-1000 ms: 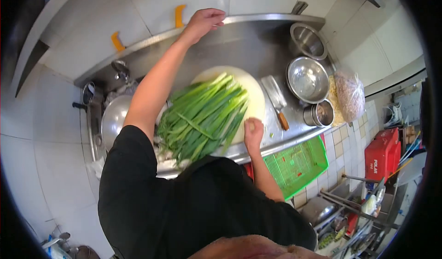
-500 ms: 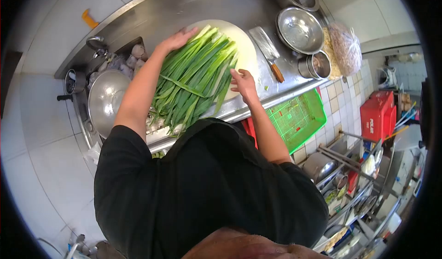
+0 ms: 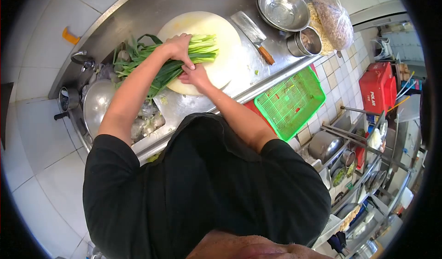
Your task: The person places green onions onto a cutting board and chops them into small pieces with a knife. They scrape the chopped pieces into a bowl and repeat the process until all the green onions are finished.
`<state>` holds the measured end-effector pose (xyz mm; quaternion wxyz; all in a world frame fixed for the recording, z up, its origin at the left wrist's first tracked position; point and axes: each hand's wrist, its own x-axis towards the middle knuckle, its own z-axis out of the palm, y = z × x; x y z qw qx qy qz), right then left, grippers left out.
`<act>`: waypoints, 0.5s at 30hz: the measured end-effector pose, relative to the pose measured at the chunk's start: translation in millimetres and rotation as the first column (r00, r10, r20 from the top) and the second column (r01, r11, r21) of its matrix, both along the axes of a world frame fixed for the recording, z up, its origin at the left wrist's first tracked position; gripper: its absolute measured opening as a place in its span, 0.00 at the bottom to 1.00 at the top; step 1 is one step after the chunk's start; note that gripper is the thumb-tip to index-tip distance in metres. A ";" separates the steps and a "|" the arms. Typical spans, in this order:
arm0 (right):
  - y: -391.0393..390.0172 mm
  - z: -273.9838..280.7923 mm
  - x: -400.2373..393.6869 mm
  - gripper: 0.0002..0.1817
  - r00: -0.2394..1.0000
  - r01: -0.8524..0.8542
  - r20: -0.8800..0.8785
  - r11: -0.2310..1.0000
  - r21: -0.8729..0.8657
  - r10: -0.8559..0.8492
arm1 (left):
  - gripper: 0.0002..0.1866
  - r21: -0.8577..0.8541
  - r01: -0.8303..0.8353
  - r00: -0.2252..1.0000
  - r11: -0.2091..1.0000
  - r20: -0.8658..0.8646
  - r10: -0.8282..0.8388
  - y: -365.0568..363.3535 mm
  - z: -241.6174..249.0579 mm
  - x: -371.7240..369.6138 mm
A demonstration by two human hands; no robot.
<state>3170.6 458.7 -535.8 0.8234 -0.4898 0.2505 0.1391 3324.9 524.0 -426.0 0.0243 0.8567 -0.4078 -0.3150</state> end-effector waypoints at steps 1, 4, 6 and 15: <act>-15.2 7.9 -6.7 0.14 0.996 -0.082 -0.045 0.994 -0.069 0.079 | 0.71 -0.027 -0.029 0.997 0.999 0.066 0.031 3.2 -4.5 -8.3; -81.7 26.2 -23.1 0.15 0.890 -0.457 -0.111 0.863 -0.214 0.443 | 0.72 -0.078 -0.061 0.968 0.995 0.239 0.078 9.3 -6.8 -38.9; -123.0 52.2 -32.4 0.16 0.868 -0.481 -0.126 0.754 -0.448 0.480 | 0.70 -0.127 -0.076 0.946 0.989 0.303 0.112 13.6 -14.1 -54.7; -115.4 25.1 55.0 0.45 0.886 -0.187 0.165 0.659 -0.728 0.433 | 0.75 -0.161 -0.141 0.921 0.977 0.342 0.189 20.1 -13.4 -75.0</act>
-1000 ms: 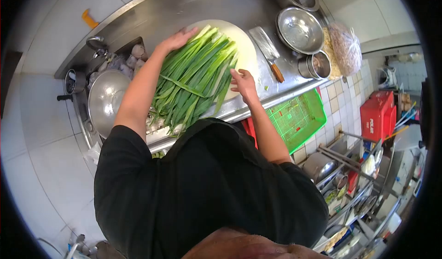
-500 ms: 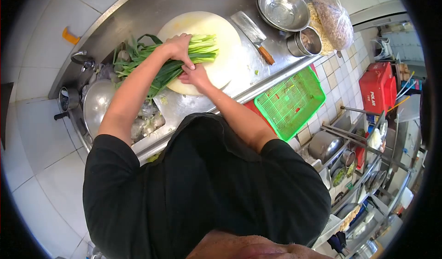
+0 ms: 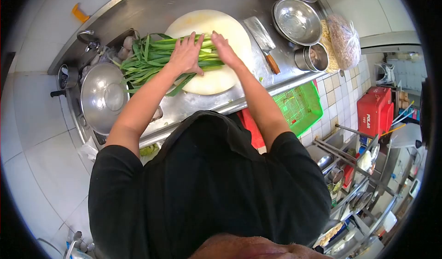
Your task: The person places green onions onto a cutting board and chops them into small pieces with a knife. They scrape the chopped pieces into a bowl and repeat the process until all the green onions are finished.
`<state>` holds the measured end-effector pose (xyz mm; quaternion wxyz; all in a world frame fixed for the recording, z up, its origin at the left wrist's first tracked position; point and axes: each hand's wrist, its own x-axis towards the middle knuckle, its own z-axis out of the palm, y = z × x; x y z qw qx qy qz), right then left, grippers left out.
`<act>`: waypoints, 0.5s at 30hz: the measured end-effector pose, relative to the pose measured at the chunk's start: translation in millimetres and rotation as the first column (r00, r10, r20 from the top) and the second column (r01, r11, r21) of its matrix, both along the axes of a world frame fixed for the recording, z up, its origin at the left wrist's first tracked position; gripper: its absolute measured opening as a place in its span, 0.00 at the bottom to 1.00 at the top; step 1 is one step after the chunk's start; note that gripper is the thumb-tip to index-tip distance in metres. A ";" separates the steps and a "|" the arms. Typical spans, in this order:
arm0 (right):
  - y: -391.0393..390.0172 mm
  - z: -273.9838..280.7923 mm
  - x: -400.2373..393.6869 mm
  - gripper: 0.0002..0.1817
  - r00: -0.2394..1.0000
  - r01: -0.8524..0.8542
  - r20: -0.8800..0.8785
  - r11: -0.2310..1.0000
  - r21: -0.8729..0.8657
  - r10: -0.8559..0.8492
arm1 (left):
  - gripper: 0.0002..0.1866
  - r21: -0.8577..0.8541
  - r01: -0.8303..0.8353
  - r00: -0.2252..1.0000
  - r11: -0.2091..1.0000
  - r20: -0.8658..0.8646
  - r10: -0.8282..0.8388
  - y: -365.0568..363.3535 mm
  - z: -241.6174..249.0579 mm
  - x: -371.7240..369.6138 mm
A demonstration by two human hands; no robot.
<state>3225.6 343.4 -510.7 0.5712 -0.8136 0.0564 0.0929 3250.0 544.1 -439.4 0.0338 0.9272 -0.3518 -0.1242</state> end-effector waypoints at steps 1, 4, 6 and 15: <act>-3.7 8.8 -2.7 0.49 0.998 0.028 -0.062 0.993 0.113 -0.021 | 0.75 -0.011 0.006 1.000 1.000 -0.022 -0.007 2.1 1.5 1.7; -23.7 36.0 -6.0 0.62 0.967 -0.222 0.032 0.903 -0.368 0.251 | 0.77 -0.041 -0.017 0.997 0.999 -0.078 0.014 3.2 4.8 1.9; -10.5 66.4 -1.1 0.71 0.859 -0.374 0.033 0.671 -0.640 0.510 | 0.77 -0.027 -0.034 0.995 0.999 -0.097 0.031 0.1 5.6 -1.3; 8.2 51.4 10.5 0.77 0.777 -0.460 -0.072 0.487 -0.743 0.625 | 0.86 0.124 -0.052 0.929 0.991 -0.358 0.094 22.7 -12.2 70.6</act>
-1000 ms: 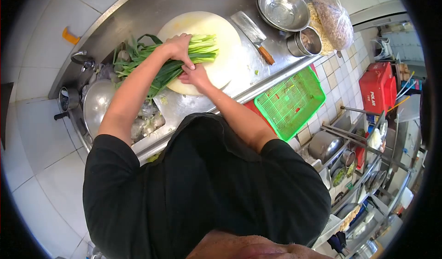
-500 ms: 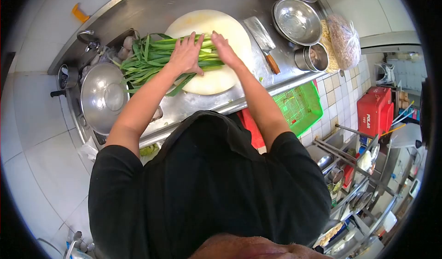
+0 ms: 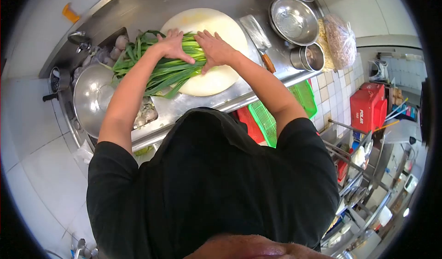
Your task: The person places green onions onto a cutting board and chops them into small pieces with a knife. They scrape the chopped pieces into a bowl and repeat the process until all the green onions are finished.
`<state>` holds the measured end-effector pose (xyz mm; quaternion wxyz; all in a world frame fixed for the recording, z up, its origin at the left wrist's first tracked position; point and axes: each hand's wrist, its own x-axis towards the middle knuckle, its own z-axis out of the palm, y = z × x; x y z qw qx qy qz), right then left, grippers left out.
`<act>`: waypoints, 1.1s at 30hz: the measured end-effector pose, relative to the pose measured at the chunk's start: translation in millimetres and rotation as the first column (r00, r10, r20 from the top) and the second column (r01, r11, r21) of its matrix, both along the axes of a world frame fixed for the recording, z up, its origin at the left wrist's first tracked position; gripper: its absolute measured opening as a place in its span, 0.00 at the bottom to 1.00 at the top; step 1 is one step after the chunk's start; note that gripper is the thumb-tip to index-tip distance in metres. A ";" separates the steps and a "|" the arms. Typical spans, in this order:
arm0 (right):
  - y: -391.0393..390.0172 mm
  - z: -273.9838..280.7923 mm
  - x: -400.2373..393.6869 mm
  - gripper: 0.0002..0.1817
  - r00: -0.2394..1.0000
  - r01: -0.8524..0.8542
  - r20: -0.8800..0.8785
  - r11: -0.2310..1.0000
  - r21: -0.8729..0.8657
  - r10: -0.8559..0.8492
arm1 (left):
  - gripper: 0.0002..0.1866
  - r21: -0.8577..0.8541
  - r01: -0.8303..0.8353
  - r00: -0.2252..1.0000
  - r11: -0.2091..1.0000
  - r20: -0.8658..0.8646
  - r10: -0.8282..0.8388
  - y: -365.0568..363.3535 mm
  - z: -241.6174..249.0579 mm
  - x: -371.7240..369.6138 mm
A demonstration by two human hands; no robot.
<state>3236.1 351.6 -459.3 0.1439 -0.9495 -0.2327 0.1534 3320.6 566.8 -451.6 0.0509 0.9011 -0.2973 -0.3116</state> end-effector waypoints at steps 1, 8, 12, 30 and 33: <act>0.0 0.5 -0.1 0.74 1.000 0.000 -0.004 1.000 -0.026 0.000 | 0.87 0.035 0.008 1.000 0.999 -0.010 -0.008 -1.3 -0.9 -1.3; -1.0 0.6 -40.7 0.71 0.997 -0.026 0.077 0.999 -0.037 0.029 | 0.80 0.017 0.005 0.981 1.000 0.195 -0.008 -7.4 26.5 -96.2; 8.6 43.8 -44.5 0.69 0.958 -0.259 0.033 0.913 -0.315 0.284 | 0.68 -0.111 -0.070 0.953 0.991 0.287 0.099 -8.4 8.6 -142.2; 2.6 2.6 -19.8 0.49 0.965 -0.045 0.248 0.987 -0.156 0.083 | 0.51 -0.167 0.074 0.795 0.983 0.605 0.043 -8.6 -19.0 -106.9; -0.9 3.1 4.1 0.54 0.963 -0.007 0.269 0.994 -0.107 0.036 | 0.51 -0.154 0.066 0.786 0.986 0.617 0.044 -16.6 -18.5 -80.1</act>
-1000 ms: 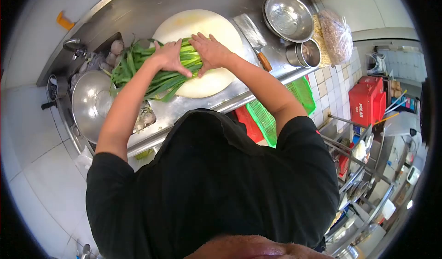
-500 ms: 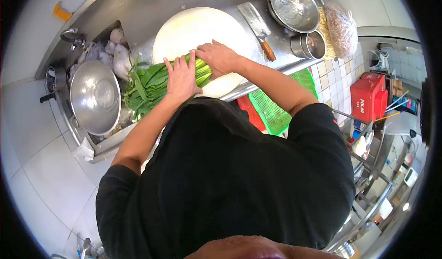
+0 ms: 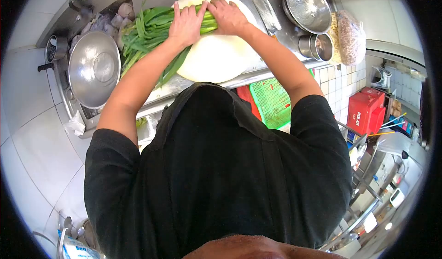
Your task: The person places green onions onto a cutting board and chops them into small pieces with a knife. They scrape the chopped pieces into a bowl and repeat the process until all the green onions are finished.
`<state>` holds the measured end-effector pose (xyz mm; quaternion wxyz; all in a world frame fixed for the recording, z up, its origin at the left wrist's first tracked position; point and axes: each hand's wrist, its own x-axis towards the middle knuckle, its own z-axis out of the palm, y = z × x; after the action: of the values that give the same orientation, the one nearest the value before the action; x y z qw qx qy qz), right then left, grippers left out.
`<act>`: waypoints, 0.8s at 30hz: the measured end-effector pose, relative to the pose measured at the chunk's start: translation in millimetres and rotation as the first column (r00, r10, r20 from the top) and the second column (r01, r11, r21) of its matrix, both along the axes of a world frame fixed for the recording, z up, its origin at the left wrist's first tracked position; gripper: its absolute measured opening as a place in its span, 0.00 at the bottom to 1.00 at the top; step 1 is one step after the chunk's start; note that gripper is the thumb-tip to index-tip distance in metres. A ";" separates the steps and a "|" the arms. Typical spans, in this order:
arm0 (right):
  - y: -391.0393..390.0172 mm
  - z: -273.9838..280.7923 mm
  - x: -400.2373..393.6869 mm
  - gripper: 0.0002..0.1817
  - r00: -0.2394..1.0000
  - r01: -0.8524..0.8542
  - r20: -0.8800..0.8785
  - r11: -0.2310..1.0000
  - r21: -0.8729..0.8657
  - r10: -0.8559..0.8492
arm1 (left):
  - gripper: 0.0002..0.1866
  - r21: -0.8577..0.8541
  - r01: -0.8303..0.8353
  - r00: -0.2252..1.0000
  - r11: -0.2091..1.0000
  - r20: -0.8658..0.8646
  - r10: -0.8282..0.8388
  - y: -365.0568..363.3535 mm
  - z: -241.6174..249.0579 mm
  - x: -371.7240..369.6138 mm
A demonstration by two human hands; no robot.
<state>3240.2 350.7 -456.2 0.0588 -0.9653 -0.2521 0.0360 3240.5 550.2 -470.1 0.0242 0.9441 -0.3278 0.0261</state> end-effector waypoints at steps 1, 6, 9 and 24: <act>-3.0 -2.5 1.5 0.55 1.000 0.000 -0.012 0.999 -0.039 -0.001 | 0.51 0.009 -0.007 1.000 1.000 -0.026 0.007 -2.8 1.9 5.9; -1.1 -4.5 6.1 0.54 0.993 0.065 -0.100 0.997 -0.041 -0.069 | 0.60 -0.005 -0.037 0.989 0.999 -0.141 0.036 -6.3 -6.2 13.2; 0.3 -10.1 4.6 0.51 0.985 0.110 -0.134 0.994 0.009 -0.107 | 0.68 -0.117 -0.024 0.966 0.993 -0.259 -0.007 9.5 1.2 20.6; 4.5 -8.0 12.6 0.43 0.987 0.054 -0.151 0.998 0.013 -0.051 | 0.78 0.180 -0.332 0.831 0.926 -0.409 0.377 51.0 42.9 9.7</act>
<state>3252.8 355.2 -464.2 0.0866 -0.9656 -0.2217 0.1049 3250.2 601.2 -427.2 0.0437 0.9699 -0.1340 -0.1985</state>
